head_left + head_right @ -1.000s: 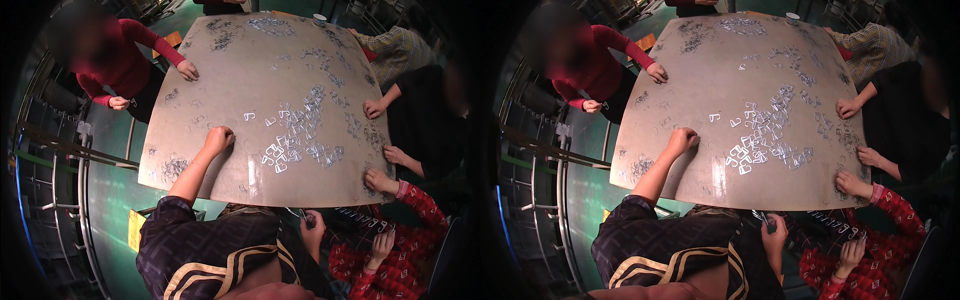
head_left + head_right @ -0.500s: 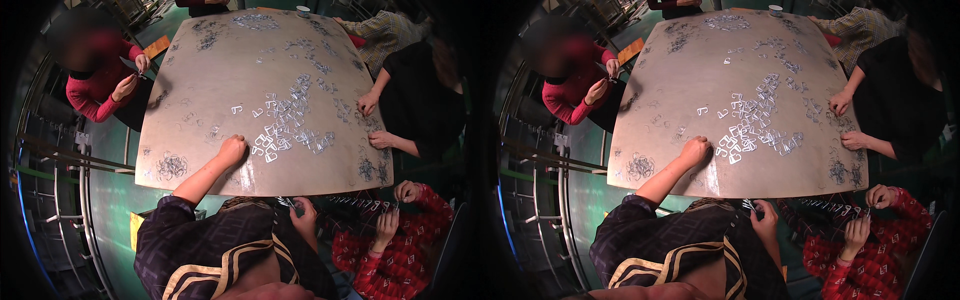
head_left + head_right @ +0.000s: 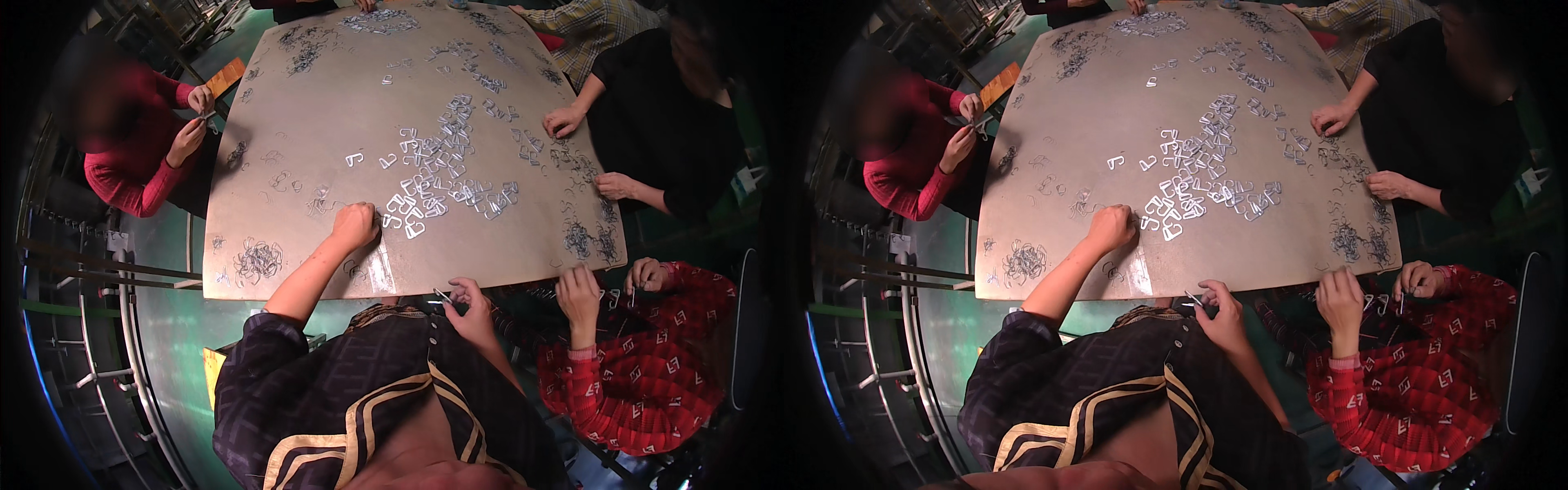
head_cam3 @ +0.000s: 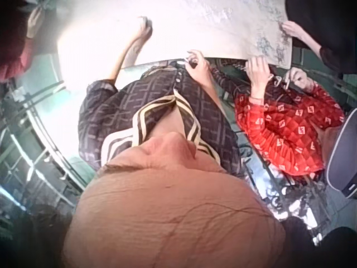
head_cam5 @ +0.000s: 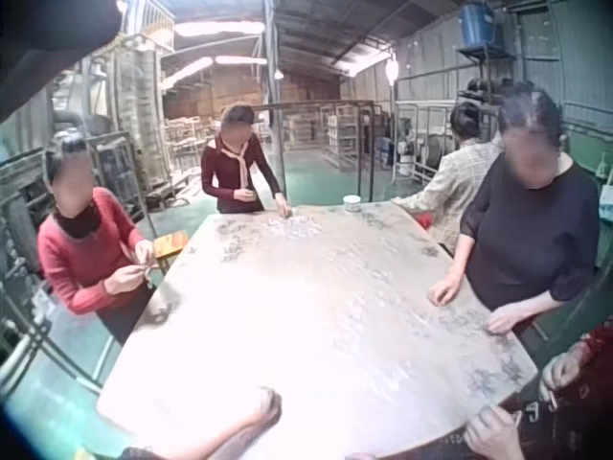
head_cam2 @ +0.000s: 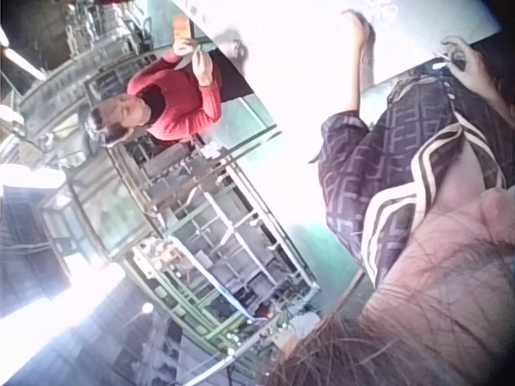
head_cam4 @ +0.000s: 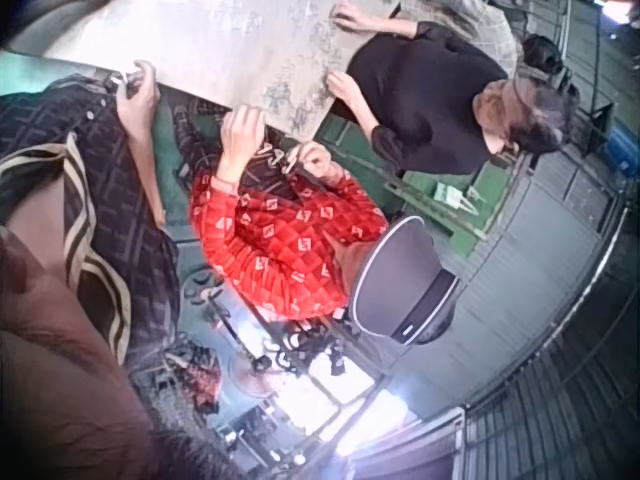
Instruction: The person sits at a large table with several others, picking up small metal clips and linking them together by hand. They occasionally hang the assembled chains on a nearby metal frame before returning to the table to continue linking more clips.
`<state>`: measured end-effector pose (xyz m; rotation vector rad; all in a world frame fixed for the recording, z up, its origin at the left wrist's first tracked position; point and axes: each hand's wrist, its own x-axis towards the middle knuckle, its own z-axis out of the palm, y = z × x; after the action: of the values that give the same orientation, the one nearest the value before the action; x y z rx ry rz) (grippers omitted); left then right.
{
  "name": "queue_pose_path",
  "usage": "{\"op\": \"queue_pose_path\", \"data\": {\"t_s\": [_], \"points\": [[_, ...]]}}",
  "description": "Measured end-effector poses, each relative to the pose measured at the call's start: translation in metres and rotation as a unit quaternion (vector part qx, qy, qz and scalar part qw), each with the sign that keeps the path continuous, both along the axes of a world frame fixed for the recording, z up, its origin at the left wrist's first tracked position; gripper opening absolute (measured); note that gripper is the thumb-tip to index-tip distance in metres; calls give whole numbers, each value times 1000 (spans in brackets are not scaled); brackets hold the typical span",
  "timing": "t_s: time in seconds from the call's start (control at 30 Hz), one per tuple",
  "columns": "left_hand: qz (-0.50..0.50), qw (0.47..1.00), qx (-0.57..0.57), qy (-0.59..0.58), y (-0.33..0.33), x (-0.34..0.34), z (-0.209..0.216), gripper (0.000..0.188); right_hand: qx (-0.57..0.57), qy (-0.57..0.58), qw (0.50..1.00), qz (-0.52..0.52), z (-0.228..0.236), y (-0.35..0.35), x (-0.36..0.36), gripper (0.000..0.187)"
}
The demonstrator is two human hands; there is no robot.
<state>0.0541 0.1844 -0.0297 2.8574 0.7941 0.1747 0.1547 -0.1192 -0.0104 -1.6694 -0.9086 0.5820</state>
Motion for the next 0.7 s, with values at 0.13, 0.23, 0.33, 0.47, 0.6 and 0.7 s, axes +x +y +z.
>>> {"op": "queue_pose_path", "data": {"t_s": [0.13,0.23,0.33,0.47,0.6,0.7], "points": [[-34,914,-384,-125,-54,-13,45,11,22,25,999,15,-1,8,-1,45],[-159,868,-432,-188,-104,-24,70,15,20,32,999,39,7,11,-3,47],[-174,870,-423,-184,-132,-31,74,12,21,16,998,56,10,13,-4,49],[-142,886,-394,-199,-144,-36,67,12,13,-4,997,80,14,16,-4,50],[-101,887,-391,-224,-154,-41,67,13,11,-25,994,101,20,17,-4,51],[-62,882,-411,-223,-163,-45,69,13,11,-32,994,106,21,16,-6,51]]}}
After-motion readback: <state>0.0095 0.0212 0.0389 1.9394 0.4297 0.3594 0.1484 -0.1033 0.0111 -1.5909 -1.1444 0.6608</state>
